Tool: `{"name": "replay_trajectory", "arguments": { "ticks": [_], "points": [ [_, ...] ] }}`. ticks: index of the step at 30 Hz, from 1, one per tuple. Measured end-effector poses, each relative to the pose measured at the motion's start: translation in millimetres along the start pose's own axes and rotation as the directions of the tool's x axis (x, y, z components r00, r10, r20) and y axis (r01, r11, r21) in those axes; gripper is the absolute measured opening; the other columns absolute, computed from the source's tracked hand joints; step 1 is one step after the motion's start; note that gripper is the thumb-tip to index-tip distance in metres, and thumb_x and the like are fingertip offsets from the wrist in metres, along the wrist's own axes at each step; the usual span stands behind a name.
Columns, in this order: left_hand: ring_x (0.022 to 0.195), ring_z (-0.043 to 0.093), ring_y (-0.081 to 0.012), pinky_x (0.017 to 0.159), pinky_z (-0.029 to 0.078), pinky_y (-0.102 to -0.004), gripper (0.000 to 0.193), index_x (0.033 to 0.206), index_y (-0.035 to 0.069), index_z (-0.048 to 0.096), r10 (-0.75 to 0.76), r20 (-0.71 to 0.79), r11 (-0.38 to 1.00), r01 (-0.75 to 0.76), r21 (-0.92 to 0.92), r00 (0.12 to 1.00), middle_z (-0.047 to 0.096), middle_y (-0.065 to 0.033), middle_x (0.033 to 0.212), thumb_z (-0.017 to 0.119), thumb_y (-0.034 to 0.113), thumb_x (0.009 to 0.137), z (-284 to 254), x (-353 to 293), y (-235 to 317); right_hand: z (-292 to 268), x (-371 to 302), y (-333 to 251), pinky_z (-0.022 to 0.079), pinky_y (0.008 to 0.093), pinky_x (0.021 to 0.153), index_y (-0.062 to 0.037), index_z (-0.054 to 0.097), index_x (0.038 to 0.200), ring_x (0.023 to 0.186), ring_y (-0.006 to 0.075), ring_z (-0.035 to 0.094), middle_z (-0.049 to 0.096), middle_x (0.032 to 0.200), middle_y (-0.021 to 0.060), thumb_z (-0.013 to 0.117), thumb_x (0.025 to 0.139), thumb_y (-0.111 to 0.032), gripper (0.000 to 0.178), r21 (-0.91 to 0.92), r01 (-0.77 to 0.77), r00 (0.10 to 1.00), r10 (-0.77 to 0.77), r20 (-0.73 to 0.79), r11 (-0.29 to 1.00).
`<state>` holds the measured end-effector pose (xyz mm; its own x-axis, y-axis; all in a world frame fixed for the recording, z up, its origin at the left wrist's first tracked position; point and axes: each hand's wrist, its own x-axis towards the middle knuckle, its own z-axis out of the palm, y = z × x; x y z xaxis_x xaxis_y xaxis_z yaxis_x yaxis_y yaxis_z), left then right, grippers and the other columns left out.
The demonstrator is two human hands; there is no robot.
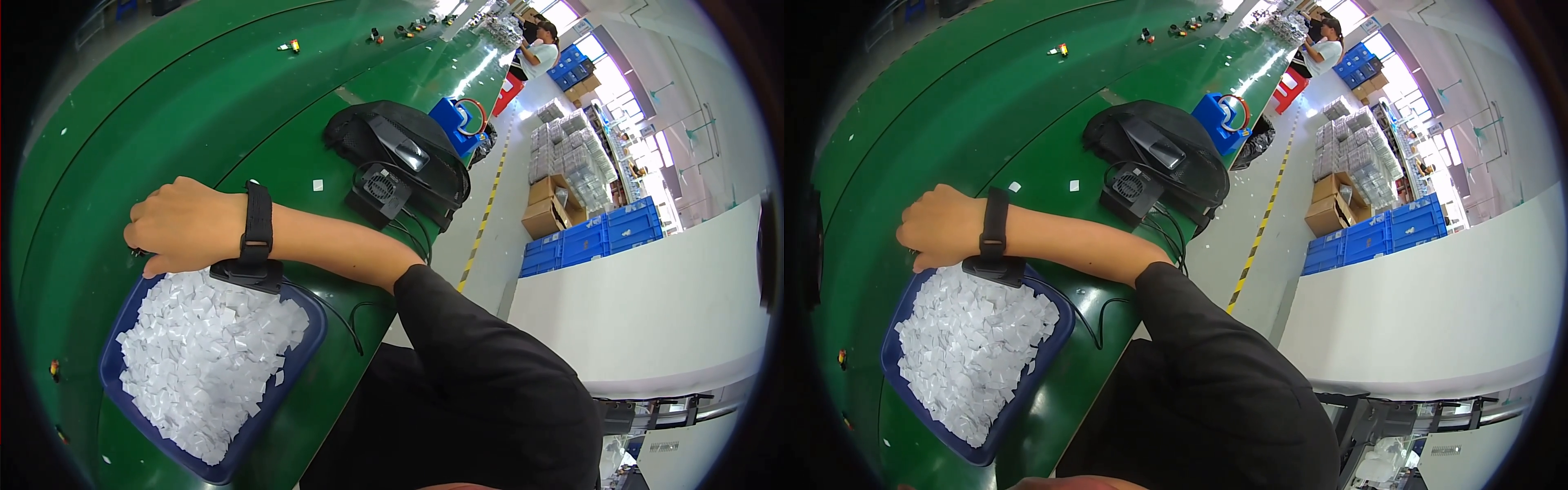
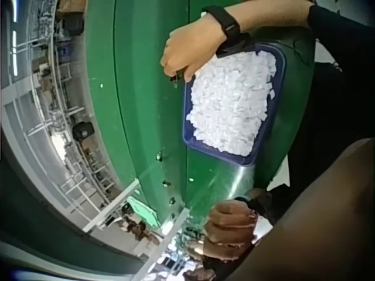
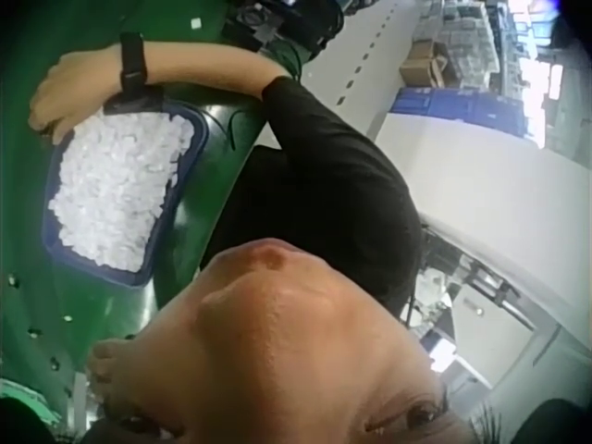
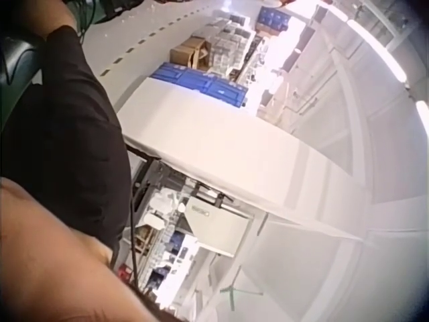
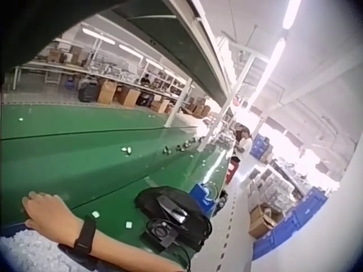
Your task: Assembling small electronic components including batteries and wires at a factory workstation.
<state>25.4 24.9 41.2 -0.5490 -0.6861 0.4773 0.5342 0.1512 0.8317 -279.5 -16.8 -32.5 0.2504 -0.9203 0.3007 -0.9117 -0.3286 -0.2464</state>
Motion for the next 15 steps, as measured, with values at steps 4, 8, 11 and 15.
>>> {"name": "replay_trajectory", "arguments": {
  "ticks": [4,8,11,15],
  "points": [
    [0.045,0.043,-0.0152,0.043,0.037,-0.0323,0.036,0.069,0.011,0.050,-0.028,-0.009,0.999,0.028,0.039,1.000,0.047,-0.0037,0.058,0.035,0.022,0.100,-4.3,0.9,-5.4,0.9,-0.3,0.4,0.052,0.0422,0.064,-0.0045,0.067,0.089,0.083,0.0291,0.067,0.065,0.084,0.0087,0.075,0.078,-0.033,0.032,-0.004,-0.001,1.000,0.001,0.001,1.000],
    [0.045,0.043,-0.0147,0.043,0.037,-0.0324,0.034,0.069,0.012,0.051,-0.045,-0.020,0.992,0.047,0.116,0.999,0.046,-0.0033,0.058,0.037,0.022,0.099,-8.9,1.9,-3.8,0.3,0.0,-0.1,0.052,0.0422,0.064,-0.0045,0.067,0.089,0.084,0.0292,0.067,0.065,0.085,0.0085,0.074,0.079,-0.033,0.032,0.001,0.005,1.000,-0.005,0.005,1.000],
    [0.046,0.043,-0.0144,0.043,0.037,-0.0324,0.033,0.069,0.012,0.051,-0.057,-0.029,0.984,0.061,0.167,0.998,0.046,-0.0030,0.059,0.039,0.021,0.098,-12.2,2.8,-3.9,-1.6,-2.2,0.0,0.052,0.0423,0.064,-0.0046,0.067,0.089,0.084,0.0293,0.067,0.065,0.085,0.0084,0.074,0.079,-0.033,0.031,-0.002,-0.005,1.000,0.005,0.018,1.000],
    [0.046,0.043,-0.0139,0.044,0.037,-0.0325,0.031,0.069,0.013,0.051,-0.076,-0.041,0.972,0.083,0.221,0.996,0.046,-0.0026,0.059,0.041,0.020,0.097,-16.8,4.5,-7.5,-4.2,-0.8,-2.4,0.052,0.0421,0.064,-0.0047,0.067,0.089,0.084,0.0296,0.067,0.065,0.085,0.0082,0.074,0.080,-0.033,0.031,0.009,0.000,1.000,-0.001,0.023,1.000]
  ]
}}
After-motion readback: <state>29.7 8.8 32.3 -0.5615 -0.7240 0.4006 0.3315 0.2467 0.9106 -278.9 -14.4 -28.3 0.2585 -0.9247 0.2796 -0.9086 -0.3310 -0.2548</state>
